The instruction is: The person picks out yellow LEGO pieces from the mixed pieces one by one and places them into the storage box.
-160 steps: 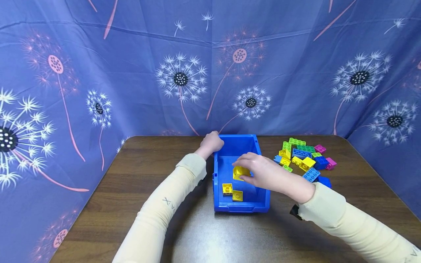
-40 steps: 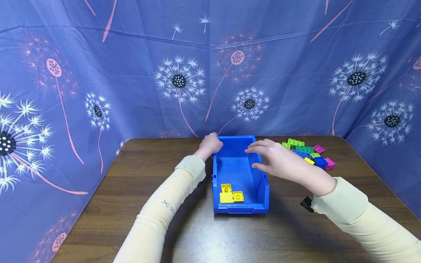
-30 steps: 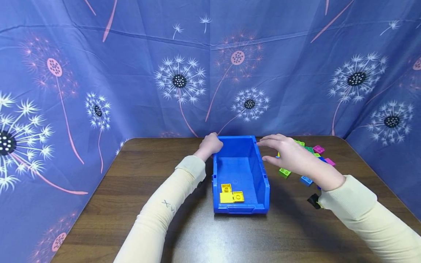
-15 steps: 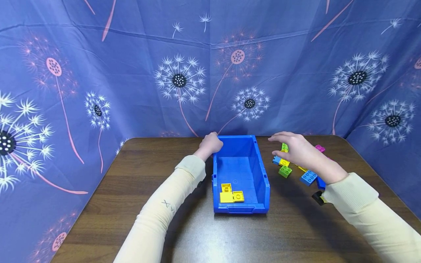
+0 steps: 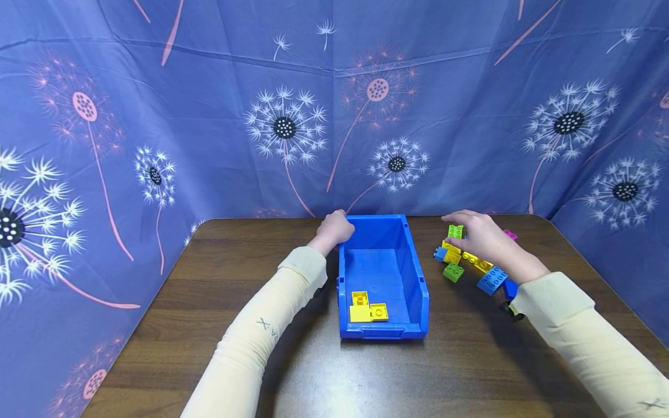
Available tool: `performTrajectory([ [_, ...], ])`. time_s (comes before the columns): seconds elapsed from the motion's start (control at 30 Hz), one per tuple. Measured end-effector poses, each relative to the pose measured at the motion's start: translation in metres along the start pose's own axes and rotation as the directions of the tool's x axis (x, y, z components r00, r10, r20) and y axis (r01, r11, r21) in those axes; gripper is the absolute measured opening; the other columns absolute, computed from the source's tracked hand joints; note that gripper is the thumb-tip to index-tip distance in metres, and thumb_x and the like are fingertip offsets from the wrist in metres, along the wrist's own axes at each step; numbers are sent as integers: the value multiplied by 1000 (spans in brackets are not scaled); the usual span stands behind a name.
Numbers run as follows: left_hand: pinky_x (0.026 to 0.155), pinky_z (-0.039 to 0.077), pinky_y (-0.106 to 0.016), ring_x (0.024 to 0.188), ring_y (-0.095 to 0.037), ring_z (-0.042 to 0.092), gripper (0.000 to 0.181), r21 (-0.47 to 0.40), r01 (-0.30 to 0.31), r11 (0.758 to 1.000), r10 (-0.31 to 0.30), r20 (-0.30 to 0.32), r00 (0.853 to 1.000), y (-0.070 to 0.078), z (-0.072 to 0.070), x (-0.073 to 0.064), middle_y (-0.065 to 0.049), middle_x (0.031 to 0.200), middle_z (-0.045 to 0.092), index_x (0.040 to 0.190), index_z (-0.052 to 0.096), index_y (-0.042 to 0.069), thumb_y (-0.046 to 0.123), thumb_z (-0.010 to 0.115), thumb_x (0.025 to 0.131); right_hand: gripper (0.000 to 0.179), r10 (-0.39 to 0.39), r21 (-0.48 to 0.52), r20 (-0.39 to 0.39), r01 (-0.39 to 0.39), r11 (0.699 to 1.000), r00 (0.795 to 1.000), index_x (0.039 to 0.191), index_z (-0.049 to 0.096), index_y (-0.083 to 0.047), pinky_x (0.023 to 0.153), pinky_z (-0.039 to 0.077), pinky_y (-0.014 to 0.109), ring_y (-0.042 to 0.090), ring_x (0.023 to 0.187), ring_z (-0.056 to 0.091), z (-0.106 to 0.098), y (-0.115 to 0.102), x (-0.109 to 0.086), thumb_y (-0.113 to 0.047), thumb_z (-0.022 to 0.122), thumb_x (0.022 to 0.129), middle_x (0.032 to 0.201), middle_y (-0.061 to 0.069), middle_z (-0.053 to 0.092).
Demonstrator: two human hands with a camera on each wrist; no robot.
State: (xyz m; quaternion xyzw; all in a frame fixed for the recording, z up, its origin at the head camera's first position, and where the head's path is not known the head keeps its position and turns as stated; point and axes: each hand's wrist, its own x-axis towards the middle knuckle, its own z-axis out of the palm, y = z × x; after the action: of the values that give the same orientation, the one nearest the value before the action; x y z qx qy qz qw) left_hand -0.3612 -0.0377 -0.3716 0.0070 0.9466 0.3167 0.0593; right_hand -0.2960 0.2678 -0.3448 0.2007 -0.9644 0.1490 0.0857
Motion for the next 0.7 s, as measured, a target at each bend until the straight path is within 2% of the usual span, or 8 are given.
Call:
performTrajectory([
  [0.27,62,58,-41,60,-24,63,46,-8,-5,1000,5,-6,1000,-1,1,0,-18,116,59,137,44,4,18,47,93,56,95,-9,78,-95,995,992,132,49,4,94,42,60,49,115,48,14,18,5,-17,70,84,131,30,47],
  [0.43,62,58,-40,58,-23,63,46,-5,-6,1000,6,-5,1000,-1,1,0,-17,115,60,136,44,4,18,47,93,57,119,-21,102,-117,993,988,133,48,5,93,42,60,49,114,48,26,27,9,-17,69,84,131,32,46],
  [0.7,63,58,-40,61,-24,64,45,-9,5,1000,-4,3,1000,1,-1,-2,-17,115,59,136,45,5,19,47,93,59,163,16,166,-168,986,972,136,43,6,95,40,62,50,117,44,40,38,18,-15,66,86,134,33,42],
])
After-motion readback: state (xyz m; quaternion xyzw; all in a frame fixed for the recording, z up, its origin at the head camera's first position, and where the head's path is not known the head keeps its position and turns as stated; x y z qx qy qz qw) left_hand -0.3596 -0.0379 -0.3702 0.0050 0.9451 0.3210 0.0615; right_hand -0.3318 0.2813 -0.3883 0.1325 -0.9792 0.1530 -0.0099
